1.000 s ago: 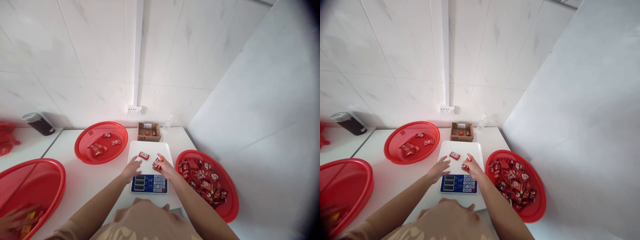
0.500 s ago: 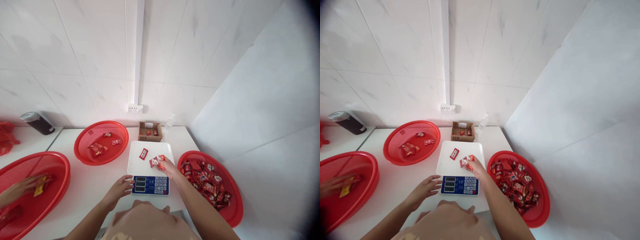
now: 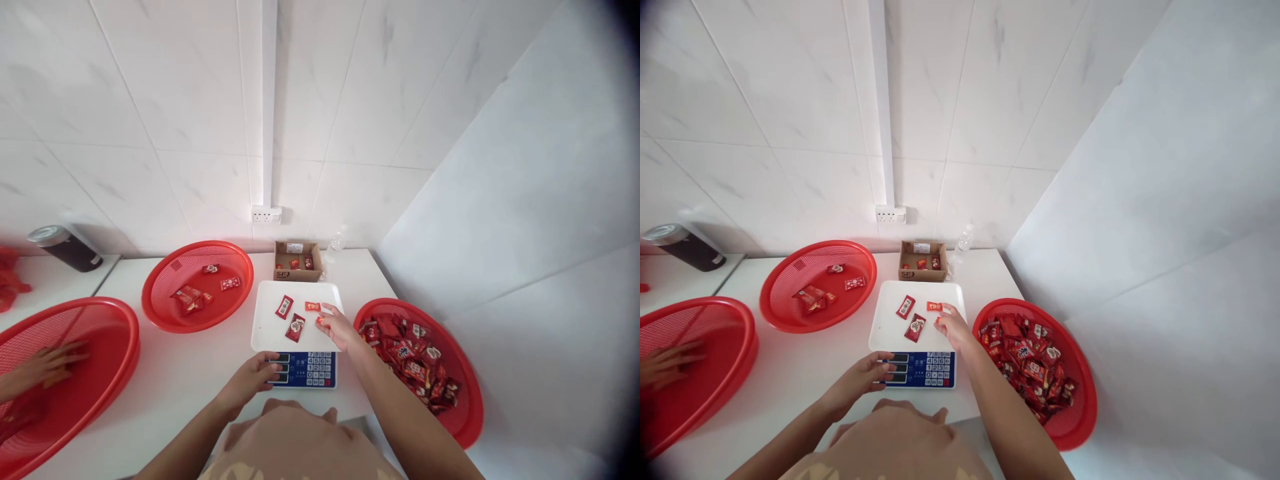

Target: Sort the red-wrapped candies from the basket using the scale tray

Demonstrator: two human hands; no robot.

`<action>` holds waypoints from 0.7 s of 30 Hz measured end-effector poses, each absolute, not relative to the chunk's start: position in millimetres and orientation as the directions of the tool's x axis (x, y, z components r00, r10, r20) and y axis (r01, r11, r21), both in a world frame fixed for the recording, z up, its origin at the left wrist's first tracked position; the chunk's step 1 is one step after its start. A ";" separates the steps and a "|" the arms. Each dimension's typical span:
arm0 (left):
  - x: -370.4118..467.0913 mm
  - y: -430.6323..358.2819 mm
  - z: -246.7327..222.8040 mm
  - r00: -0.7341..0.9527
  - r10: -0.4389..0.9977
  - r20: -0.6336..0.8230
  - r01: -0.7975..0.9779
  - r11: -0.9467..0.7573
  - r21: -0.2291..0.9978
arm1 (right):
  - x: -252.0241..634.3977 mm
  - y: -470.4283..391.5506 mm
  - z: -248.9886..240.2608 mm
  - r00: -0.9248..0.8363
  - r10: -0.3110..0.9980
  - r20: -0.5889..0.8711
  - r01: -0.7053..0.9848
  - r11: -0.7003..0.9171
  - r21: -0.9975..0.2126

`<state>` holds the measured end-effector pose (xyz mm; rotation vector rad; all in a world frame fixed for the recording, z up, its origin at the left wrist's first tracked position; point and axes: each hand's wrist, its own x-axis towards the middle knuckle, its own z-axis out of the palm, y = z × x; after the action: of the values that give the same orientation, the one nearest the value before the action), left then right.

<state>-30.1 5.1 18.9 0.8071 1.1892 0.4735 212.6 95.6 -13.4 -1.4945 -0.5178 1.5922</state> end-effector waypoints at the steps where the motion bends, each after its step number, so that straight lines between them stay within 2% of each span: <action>1: -30.1 4.9 18.6 0.326 0.705 -0.630 0.085 0.642 0.762 | 212.4 95.8 -14.4 0.087 0.798 -0.596 -0.305 -0.548 -0.779; 3: -30.1 4.9 18.6 0.323 0.702 -0.635 0.090 0.645 0.759 | 212.7 95.7 -17.8 0.096 0.795 -0.598 -0.274 -0.557 -0.784; 7: -29.9 5.7 19.8 0.319 0.699 -0.640 0.107 0.645 0.757 | 221.4 91.5 -25.9 0.231 0.816 -0.530 -0.171 -0.502 -0.848; 10: -30.3 5.9 19.4 0.323 0.696 -0.641 0.120 0.642 0.757 | 237.0 83.5 -26.9 0.265 0.831 -0.488 -0.202 -0.447 -0.871; 14: -30.0 6.7 16.1 0.335 0.691 -0.641 0.130 0.639 0.758 | 252.6 70.9 -19.4 0.214 0.862 -0.459 -0.286 -0.394 -0.874; 17: -26.1 9.2 15.4 0.335 0.681 -0.651 0.143 0.646 0.750 | 246.4 66.7 -13.0 0.125 0.873 -0.472 -0.320 -0.415 -0.851; 21: -18.7 13.1 19.9 0.353 0.682 -0.640 0.144 0.637 0.758 | 232.3 69.8 -11.6 0.086 0.898 -0.430 -0.205 -0.407 -0.890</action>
<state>-18.7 13.1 19.9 0.8466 1.1852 0.4078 232.3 69.8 -11.6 -1.4299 -0.7381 1.4956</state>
